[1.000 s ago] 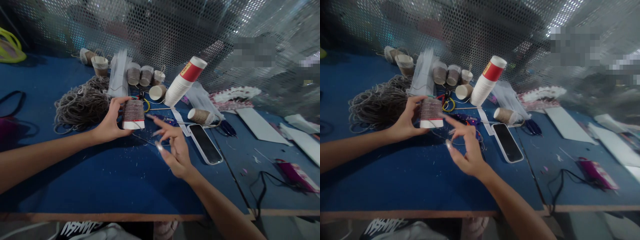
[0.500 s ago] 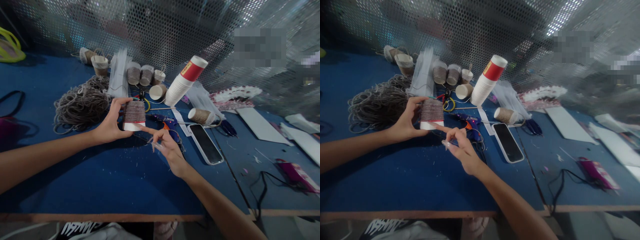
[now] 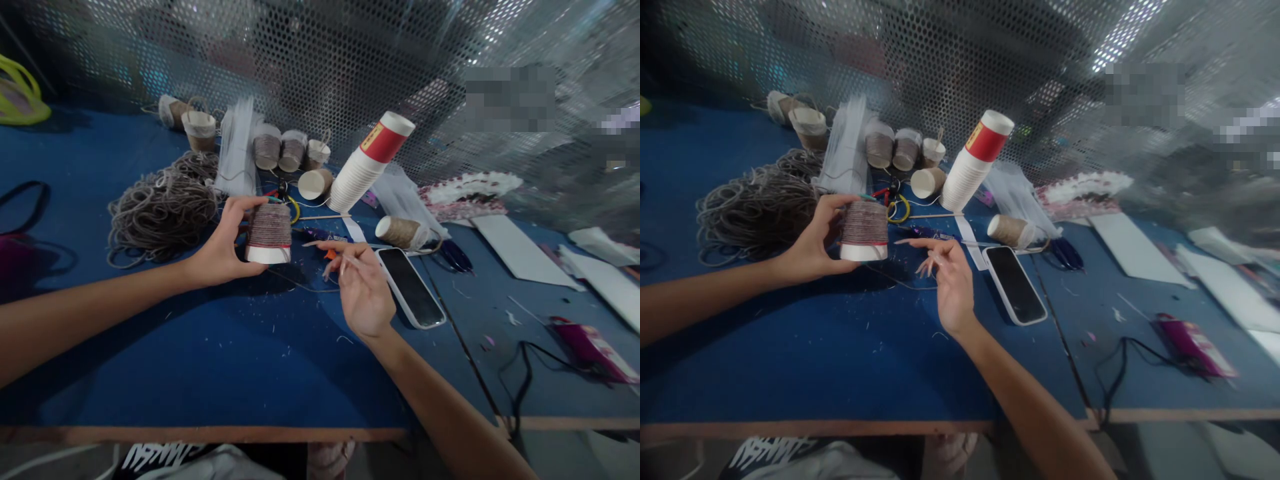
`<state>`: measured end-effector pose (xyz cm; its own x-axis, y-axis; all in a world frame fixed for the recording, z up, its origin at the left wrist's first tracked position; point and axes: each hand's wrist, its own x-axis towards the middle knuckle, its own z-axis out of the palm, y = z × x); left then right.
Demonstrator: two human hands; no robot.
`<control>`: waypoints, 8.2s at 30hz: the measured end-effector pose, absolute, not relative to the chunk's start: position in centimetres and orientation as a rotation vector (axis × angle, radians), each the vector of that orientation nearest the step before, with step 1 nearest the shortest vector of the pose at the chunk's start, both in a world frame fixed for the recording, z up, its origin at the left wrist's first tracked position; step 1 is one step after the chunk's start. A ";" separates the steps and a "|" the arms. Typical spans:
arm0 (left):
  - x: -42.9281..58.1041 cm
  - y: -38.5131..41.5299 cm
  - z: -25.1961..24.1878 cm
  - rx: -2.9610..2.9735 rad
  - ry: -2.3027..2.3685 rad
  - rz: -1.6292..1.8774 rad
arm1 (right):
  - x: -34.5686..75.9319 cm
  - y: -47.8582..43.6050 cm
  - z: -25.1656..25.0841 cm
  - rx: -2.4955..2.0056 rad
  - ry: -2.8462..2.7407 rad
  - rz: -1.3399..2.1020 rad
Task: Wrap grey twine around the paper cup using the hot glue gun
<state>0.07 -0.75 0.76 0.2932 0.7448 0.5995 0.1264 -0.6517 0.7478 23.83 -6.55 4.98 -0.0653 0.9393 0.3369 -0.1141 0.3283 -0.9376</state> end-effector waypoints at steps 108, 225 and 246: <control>-0.3 -1.0 1.7 1.783 0.534 1.044 | 23.5 -8.2 5.7 -0.794 -1.575 1.270; -0.1 -0.7 0.6 2.218 1.062 1.517 | 25.1 -8.5 5.1 -0.965 -1.876 -0.178; -0.1 -1.1 1.3 2.351 0.806 1.537 | 26.7 -2.9 6.0 -2.059 -1.771 0.202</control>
<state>-0.07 -1.15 1.34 0.3031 0.5529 0.7762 0.3237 -0.8258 0.4618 26.71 -2.92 6.04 0.1800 0.9712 0.1564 0.9108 -0.1046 -0.3994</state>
